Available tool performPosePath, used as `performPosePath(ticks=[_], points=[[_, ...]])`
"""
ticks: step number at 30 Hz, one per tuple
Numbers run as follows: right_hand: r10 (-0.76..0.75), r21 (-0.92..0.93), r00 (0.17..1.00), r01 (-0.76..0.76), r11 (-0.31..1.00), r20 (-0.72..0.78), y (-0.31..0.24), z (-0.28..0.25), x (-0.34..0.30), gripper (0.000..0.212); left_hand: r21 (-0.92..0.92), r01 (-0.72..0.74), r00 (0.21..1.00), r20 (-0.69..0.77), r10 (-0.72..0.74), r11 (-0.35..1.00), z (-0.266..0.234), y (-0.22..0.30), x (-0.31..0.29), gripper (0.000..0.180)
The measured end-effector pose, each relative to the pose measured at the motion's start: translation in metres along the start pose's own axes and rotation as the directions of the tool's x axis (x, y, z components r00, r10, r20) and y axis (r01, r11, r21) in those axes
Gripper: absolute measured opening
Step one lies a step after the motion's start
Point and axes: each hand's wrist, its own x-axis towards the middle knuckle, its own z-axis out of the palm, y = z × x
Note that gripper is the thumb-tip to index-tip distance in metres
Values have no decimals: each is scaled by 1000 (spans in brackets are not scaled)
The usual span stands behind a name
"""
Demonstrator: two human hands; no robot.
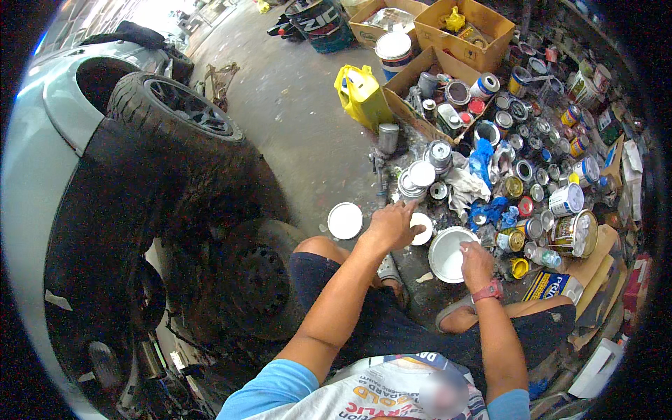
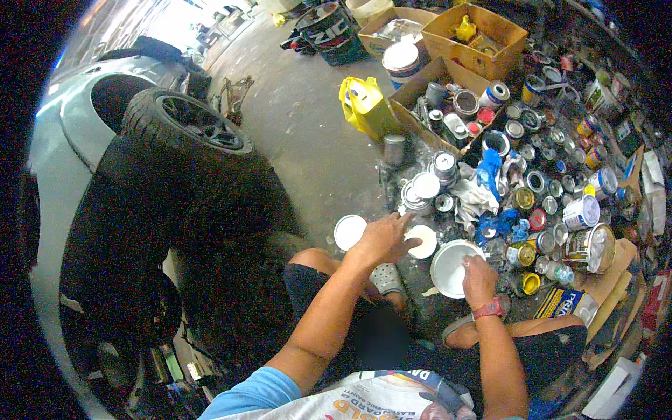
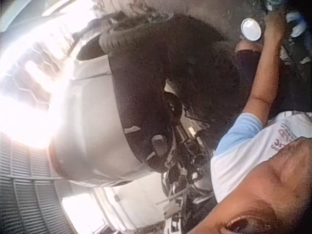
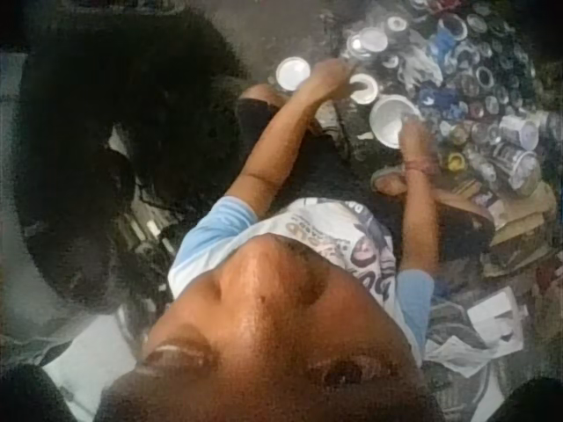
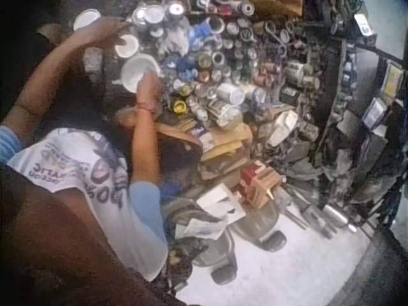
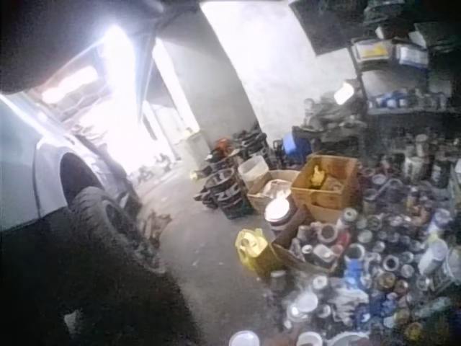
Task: The person sits on the floor and mixes white paint in a small can using a stick. They open and close the can lid, stir the contents, and add liquid from a blue container into the paint. The person continues to stir the mixture and handles the can and lid repeatedly.
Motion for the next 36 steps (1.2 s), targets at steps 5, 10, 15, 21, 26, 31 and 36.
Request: performPosePath(ticks=[5, 10, 15, 21, 26, 31, 36], points=[[-80, 10, 957, 80, 997, 277, 1, 1, 0, 24, 11, -8, 1000, 0, 8, 1000, -1, 5, 3, 75], [3, -141, 1000, 1, 990, 26, 0, -2, 0, 24, 19, 13, 999, 43, -14, 1000, -3, 5, 4, 75], [-156, 127, 980, 141, 982, 121, -10, 3, -4, 23, 18, -1, 1000, 24, 1, 1000, -2, 1, 4, 75], [-53, -66, 998, 50, 997, -40, -9, 0, 1, 20, 22, -21, 999, -29, 21, 1000, 6, -6, 4, 77], [-208, 116, 967, 191, 975, 150, -8, -2, 1, 22, 26, -2, 1000, -22, 3, 1000, 8, -7, 6, 77], [-85, -77, 994, 80, 994, -62, -6, -2, 2, 22, 16, -19, 999, -39, 19, 1000, 8, -8, 3, 76], [-143, 74, 981, 134, 988, 131, -7, -4, 1, 19, 11, -6, 999, -37, 6, 1000, 7, -8, 2, 76]])
